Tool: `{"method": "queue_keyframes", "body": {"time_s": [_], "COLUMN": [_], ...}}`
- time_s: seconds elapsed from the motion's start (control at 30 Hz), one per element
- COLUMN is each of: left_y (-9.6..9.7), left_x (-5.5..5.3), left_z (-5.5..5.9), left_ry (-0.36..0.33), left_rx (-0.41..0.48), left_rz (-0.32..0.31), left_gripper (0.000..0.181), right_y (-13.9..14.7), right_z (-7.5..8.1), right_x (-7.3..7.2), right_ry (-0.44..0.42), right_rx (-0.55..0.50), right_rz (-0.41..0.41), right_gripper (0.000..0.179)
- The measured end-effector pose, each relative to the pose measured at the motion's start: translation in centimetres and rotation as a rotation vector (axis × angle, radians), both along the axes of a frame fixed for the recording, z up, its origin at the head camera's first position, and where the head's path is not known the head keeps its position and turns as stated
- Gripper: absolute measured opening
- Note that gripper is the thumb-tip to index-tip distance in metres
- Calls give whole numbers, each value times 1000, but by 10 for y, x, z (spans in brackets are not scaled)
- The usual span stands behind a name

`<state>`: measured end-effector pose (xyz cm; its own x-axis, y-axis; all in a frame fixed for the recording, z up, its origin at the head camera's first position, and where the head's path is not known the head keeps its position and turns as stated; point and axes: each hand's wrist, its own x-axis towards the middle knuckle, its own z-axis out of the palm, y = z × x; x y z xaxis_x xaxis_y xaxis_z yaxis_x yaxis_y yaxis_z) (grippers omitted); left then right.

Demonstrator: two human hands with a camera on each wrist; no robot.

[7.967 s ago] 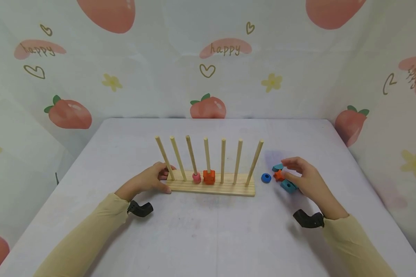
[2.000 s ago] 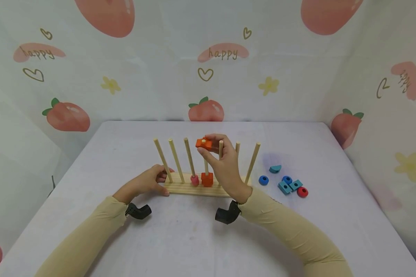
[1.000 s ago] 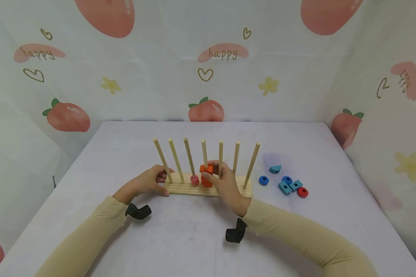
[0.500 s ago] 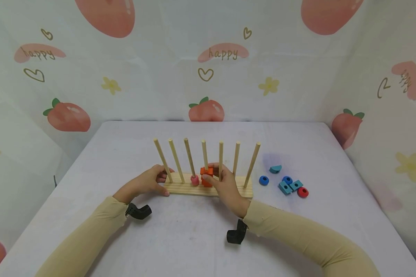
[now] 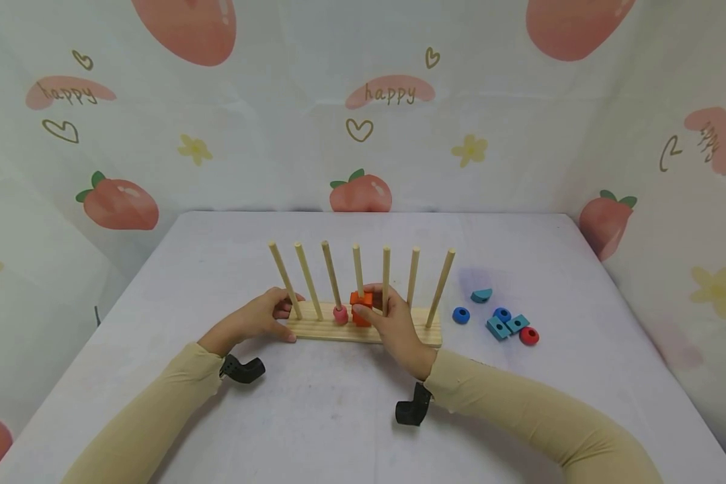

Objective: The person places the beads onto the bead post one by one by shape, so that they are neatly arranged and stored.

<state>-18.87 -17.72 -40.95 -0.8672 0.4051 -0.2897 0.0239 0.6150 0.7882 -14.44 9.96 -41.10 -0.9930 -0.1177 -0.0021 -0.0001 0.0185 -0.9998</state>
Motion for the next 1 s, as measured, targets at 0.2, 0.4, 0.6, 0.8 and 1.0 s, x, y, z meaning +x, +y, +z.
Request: {"method": "queue_keyframes", "body": {"time_s": [0.2, 0.4, 0.6, 0.8, 1.0], "left_y": [0, -1, -1, 0, 0], "left_x": [0, -1, 0, 1, 0], "left_z": [0, -2, -2, 0, -1], "left_ry": [0, -7, -3, -4, -1], "left_rx": [8, 7, 10, 18, 8], "left_rz": [-1, 6, 6, 7, 12], "left_gripper": [76, 79, 79, 77, 77], "right_y": [0, 0, 1, 7, 18], "right_z": [0, -1, -1, 3, 11], "right_x": [-1, 0, 1, 7, 18], "right_ry": [-17, -13, 1, 6, 8], "right_rx": [-3, -22, -24, 38, 204], "right_rz": [-5, 2, 25, 92, 158], "right_gripper": [37, 36, 42, 63, 75]}}
